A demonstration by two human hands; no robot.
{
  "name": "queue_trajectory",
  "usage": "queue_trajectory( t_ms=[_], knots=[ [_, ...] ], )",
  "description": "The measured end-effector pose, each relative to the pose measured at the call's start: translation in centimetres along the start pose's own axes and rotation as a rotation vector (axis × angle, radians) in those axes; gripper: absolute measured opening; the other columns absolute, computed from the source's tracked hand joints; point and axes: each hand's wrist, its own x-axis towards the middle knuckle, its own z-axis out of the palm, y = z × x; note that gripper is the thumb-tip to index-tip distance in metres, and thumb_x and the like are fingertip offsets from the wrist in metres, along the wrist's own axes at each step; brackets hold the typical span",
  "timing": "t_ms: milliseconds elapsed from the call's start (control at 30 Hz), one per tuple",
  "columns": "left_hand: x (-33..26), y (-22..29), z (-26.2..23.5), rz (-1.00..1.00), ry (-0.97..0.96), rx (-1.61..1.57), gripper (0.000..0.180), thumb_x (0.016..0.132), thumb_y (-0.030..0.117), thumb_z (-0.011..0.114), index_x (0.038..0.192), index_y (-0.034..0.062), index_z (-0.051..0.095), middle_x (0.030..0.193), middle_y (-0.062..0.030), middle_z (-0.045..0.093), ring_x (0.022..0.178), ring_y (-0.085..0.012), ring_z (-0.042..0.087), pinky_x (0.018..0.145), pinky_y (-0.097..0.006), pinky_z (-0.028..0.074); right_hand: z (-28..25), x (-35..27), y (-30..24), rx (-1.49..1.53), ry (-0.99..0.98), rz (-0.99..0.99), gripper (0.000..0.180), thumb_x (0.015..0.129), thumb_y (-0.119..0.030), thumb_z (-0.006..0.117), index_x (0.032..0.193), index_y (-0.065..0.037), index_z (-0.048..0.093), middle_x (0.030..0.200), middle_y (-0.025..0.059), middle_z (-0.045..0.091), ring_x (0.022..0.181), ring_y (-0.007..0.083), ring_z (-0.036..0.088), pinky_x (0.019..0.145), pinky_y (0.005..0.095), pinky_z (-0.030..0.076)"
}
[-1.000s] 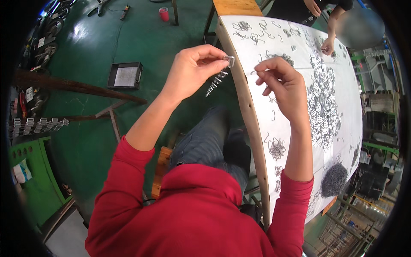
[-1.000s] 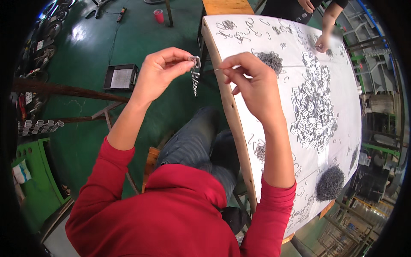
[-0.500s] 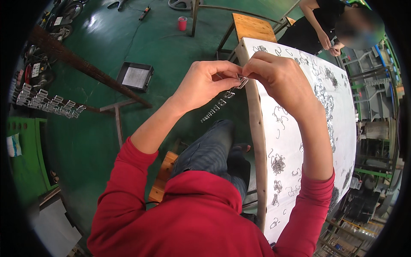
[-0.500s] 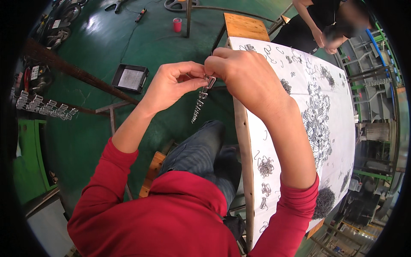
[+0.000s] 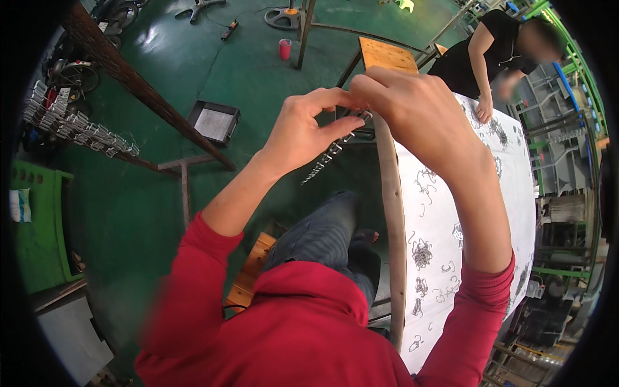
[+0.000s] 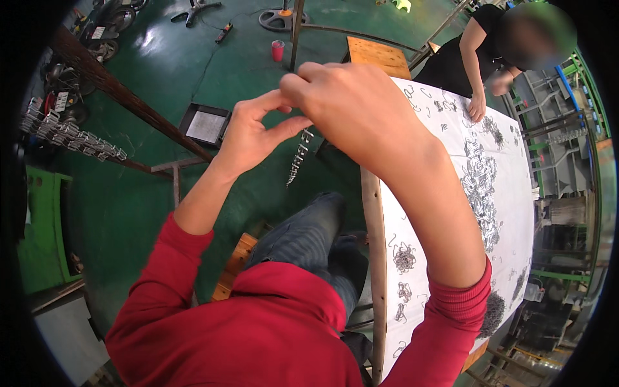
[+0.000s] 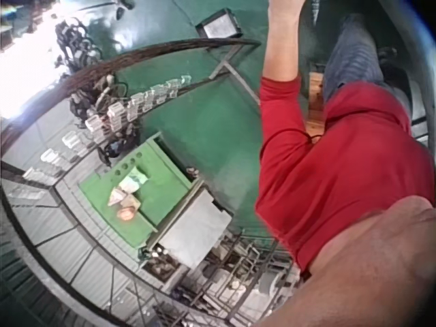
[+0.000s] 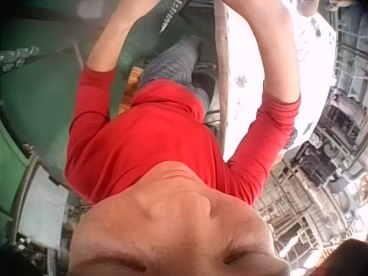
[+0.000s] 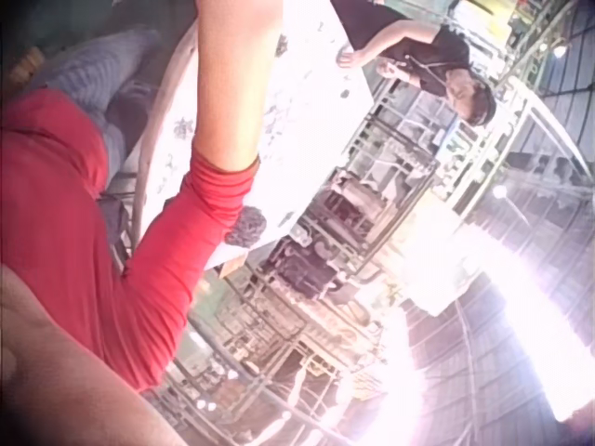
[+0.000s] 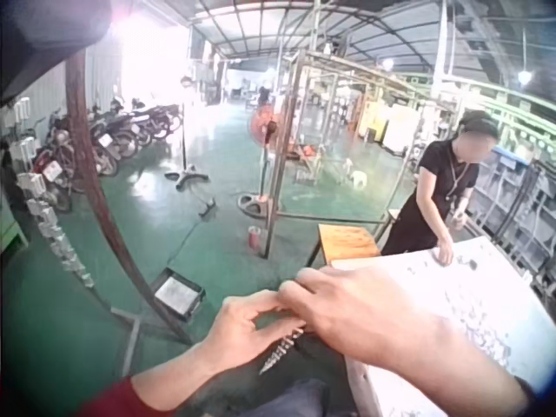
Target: The person assembles small metal hooks and rectangular clips by hand at a workbench. They repeatedly pick up a hook and a clip, interlock them, and place the assembled unit onto a vertical rack. The process is continuous and repetitive throughout the clip.
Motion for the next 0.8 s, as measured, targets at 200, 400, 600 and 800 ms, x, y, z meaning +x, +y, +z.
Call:
queue_trajectory(
  t_ms=[200,400,600,800],
  knots=[
    [0.6,0.2,-0.7,-0.013,0.147,-0.156,0.014,0.077,0.005,0.07,0.09,0.0007,0.067,0.082,-0.0045,0.069,0.071,-0.0092,0.062,0.067,-0.023,0.048,-1.0,1.5,-0.8,-0.036,0.14,-0.07,0.021,0.071,-0.005,0.061,0.092,-0.007,0.056,0.085,0.0088,0.06,0.077,0.0304,0.062,0.062,0.0378,0.05],
    [2.1,2.8,-5.8,-0.132,0.201,-0.187,0.015,0.083,0.004,0.065,0.097,-0.002,0.065,0.093,-0.0095,0.067,0.087,-0.0135,0.063,0.081,-0.026,0.049,-0.1,-2.5,0.4,0.337,0.46,0.274,0.029,0.079,-0.01,0.061,0.107,-0.011,0.057,0.1,0.007,0.06,0.089,0.031,0.06,0.071,0.0385,0.05],
    [3.6,7.8,-12.3,-0.054,0.24,-0.202,0.014,0.085,0.007,0.063,0.096,-0.002,0.063,0.086,-0.0084,0.067,0.075,-0.0129,0.063,0.073,-0.027,0.051,16.7,-15.2,1.9,0.056,-0.149,0.714,0.05,0.073,-0.017,0.07,0.119,-0.015,0.05,0.128,0.0128,0.045,0.119,0.0339,0.044,0.09,0.047,0.045],
    [2.2,11.3,-17.1,0.021,0.347,-0.113,0.012,0.084,0.007,0.064,0.092,-0.0008,0.064,0.084,-0.0081,0.067,0.075,-0.0128,0.063,0.07,-0.025,0.05,26.3,-21.3,-2.2,-0.114,-0.339,0.796,0.071,0.066,-0.019,0.077,0.13,-0.017,0.047,0.153,0.0138,0.006,0.142,0.0312,0.004,0.109,0.0555,0.018]
  ],
)
